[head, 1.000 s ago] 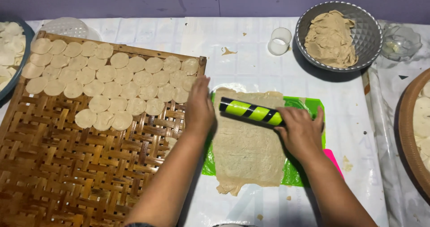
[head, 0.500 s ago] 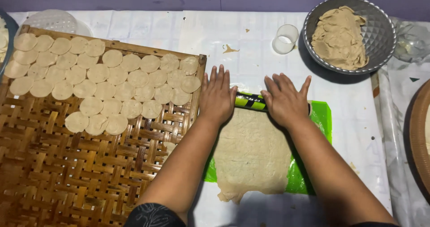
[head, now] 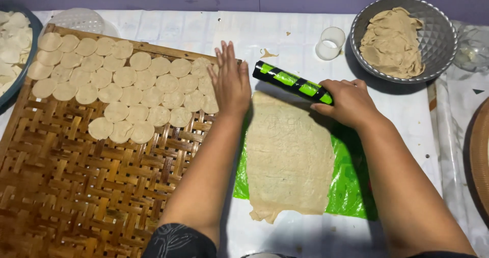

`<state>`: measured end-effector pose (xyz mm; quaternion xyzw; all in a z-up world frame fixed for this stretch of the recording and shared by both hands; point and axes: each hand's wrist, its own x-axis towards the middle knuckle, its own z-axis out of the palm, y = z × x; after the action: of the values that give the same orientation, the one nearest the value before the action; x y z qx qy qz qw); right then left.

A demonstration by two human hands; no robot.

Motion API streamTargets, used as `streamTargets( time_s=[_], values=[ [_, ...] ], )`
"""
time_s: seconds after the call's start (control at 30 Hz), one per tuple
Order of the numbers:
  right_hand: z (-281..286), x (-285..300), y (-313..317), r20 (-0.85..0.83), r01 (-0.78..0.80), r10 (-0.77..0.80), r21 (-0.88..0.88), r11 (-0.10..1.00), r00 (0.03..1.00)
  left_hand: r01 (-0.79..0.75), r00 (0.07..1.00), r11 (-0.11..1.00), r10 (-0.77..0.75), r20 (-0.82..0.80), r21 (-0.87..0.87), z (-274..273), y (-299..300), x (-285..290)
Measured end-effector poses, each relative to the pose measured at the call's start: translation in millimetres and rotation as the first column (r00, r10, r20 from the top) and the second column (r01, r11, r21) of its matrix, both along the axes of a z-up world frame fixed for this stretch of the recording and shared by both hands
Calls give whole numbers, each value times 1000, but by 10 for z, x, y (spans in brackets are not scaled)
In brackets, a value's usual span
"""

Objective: Rolling out dough on a plastic sheet and cutting it into small circles to be placed on a tray.

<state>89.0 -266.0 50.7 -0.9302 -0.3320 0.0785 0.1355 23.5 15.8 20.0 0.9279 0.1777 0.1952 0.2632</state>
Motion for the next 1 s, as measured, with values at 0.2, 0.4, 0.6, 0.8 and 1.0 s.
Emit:
streamTargets(
  time_s=[0.2,0.4,0.6,0.8,1.0],
  values=[
    [213,-1136,-169,82,-54,64,-121,991,995,-8,1000,998,8,-5,65,-11,-1,-1037],
    [-4,-1754,-21,-7,-49,48,-171,984,999,105,988,974,-80,-130,201,-108,-389,-1395],
    [-566,-1636,-40,151,154,-150,-21,988,977,245,948,935,-175,-265,257,-363,-524,-1520],
    [-427,-2359,-99,192,109,-99,-42,993,976,334,916,907,-248,-314,255,-295,-589,-2284],
    [-381,-2969,-310,275,-38,3,121,992,961,402,904,880,-337,-265,252,-203,-678,-3051]
  ],
)
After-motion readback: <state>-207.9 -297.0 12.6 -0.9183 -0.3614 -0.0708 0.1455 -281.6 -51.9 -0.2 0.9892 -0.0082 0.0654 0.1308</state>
